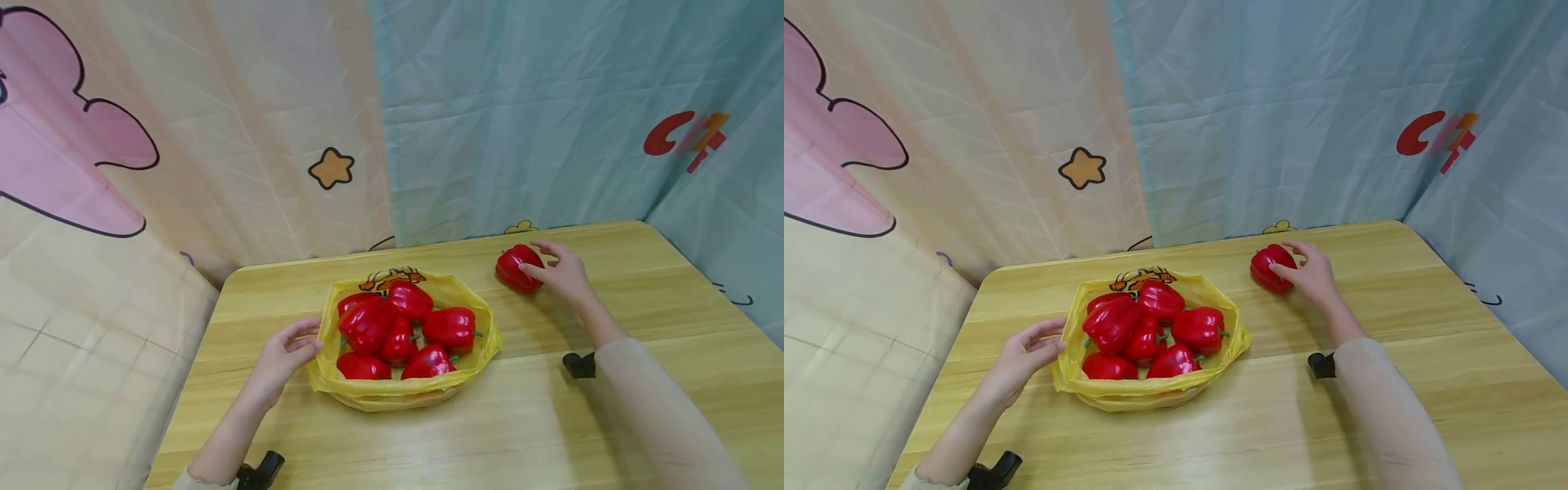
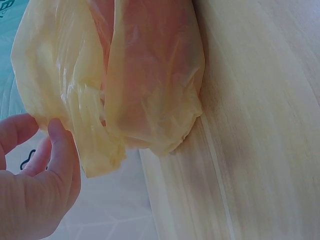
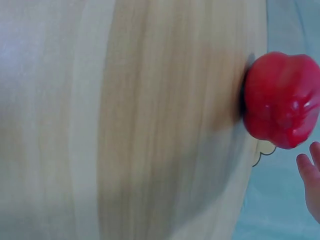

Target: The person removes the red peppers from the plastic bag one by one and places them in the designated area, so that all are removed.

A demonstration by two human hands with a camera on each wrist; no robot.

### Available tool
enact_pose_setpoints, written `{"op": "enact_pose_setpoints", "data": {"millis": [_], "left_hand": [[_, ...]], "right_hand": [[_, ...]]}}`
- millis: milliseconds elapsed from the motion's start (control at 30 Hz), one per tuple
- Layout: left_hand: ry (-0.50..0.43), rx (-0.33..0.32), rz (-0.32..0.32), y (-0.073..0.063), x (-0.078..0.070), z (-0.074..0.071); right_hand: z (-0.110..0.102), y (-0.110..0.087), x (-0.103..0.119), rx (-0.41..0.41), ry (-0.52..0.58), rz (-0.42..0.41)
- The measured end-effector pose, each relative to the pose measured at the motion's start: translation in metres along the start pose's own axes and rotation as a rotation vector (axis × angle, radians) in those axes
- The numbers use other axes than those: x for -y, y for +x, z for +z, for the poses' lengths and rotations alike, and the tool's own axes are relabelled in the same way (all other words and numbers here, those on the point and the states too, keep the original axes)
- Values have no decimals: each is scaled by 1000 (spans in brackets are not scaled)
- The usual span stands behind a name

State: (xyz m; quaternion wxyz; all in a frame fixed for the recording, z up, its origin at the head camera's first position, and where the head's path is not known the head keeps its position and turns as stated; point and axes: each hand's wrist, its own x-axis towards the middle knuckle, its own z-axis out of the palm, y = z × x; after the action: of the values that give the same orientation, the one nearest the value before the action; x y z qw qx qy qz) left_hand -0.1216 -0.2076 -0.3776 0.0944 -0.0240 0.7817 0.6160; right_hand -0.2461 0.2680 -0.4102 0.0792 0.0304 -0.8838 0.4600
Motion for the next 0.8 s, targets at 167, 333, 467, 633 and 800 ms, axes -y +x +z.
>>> {"op": "enact_pose_setpoints", "data": {"millis": [167,333,467,633,800], "left_hand": [[5,5,-5,0,-1,-1],[10,5,-8,-1,-2,-1],[10,5,-7,0,-2,-1],[9,2,-11,0,-2,-1],[3,11,-13,-1,-1,-1]], "right_hand": [[-3,0,8,13,17,-32],[-5,-1,22,44,37,-50],[-5,-3,37,86,76,-57],[0,-5,55,163,122,-93],[7,-6,68,223,135,-165]]}}
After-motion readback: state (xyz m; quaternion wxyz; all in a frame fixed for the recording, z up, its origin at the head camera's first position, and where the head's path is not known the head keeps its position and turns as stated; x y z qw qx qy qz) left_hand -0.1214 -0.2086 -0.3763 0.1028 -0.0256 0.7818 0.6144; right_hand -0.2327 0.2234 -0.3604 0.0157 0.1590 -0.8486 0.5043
